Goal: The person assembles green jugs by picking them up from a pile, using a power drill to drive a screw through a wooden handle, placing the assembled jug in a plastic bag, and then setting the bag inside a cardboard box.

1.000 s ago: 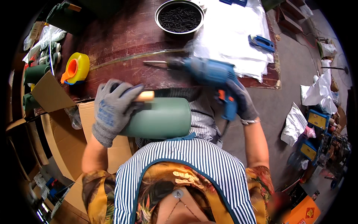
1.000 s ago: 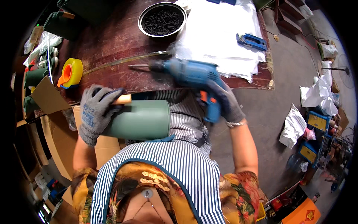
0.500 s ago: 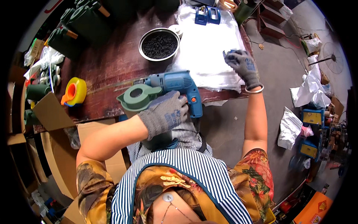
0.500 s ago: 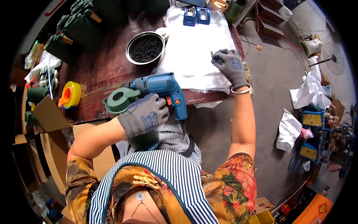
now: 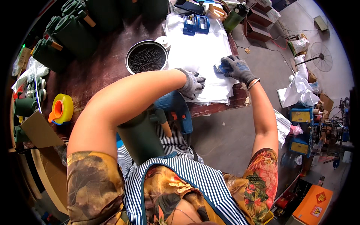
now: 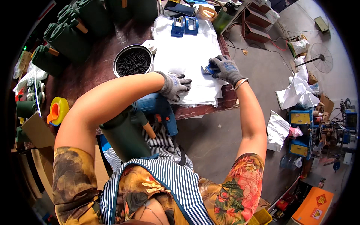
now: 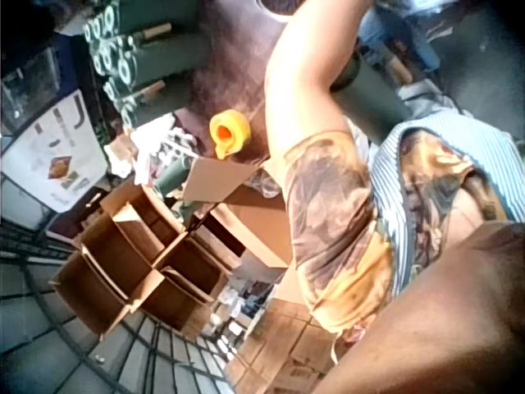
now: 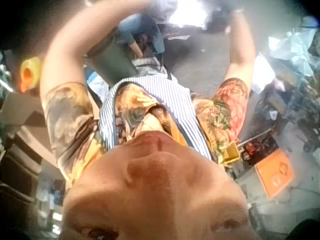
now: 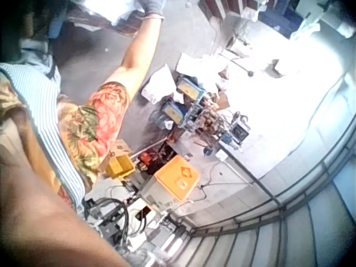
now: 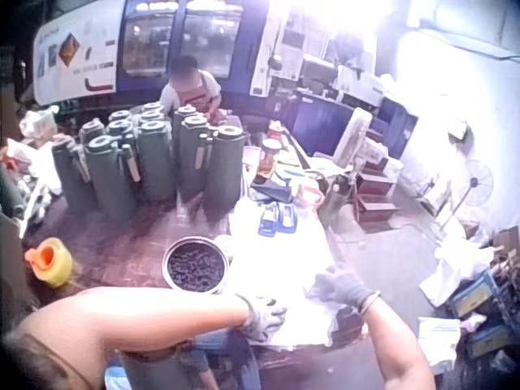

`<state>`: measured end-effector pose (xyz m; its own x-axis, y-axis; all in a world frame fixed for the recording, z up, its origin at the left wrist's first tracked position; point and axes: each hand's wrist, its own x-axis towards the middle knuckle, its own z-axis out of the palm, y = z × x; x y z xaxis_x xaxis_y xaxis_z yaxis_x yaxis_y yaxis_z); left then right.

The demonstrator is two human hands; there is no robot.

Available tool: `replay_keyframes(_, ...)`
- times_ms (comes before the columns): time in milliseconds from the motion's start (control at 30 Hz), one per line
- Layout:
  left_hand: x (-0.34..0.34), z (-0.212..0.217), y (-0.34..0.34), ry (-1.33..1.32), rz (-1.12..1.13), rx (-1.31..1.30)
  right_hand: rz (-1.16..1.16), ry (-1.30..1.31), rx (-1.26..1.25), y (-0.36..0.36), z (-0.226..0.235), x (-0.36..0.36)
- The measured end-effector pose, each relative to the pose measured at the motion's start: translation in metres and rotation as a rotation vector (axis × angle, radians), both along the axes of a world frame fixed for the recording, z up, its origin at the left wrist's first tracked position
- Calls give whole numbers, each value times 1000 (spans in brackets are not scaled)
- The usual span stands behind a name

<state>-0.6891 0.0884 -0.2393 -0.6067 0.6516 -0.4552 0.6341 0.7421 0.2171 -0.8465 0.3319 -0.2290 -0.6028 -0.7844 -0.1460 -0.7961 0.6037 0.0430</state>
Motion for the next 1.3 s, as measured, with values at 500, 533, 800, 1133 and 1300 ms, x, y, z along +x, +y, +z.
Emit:
replay_keyframes(500, 13, 74, -45, -313, 117, 372, -14, -353, -433, -82, 2, 43)
replay_keyframes(533, 21, 97, -60, -303, 220, 388, 45, -188, -258, -87, -5, 56)
replay_keyframes(800, 31, 97, -141, -177, 888, 542, -449, -1120, -1378, -125, -20, 33)
replay_keyframes(1133, 6, -3, -182, 161, 1101, 1207, -296, -1929, -1746, -165, -3, 56)
replay_keyframes(1300, 45, 5, -238, -835, 680, 2124, 21, -1482, -968, -158, -2, 123)
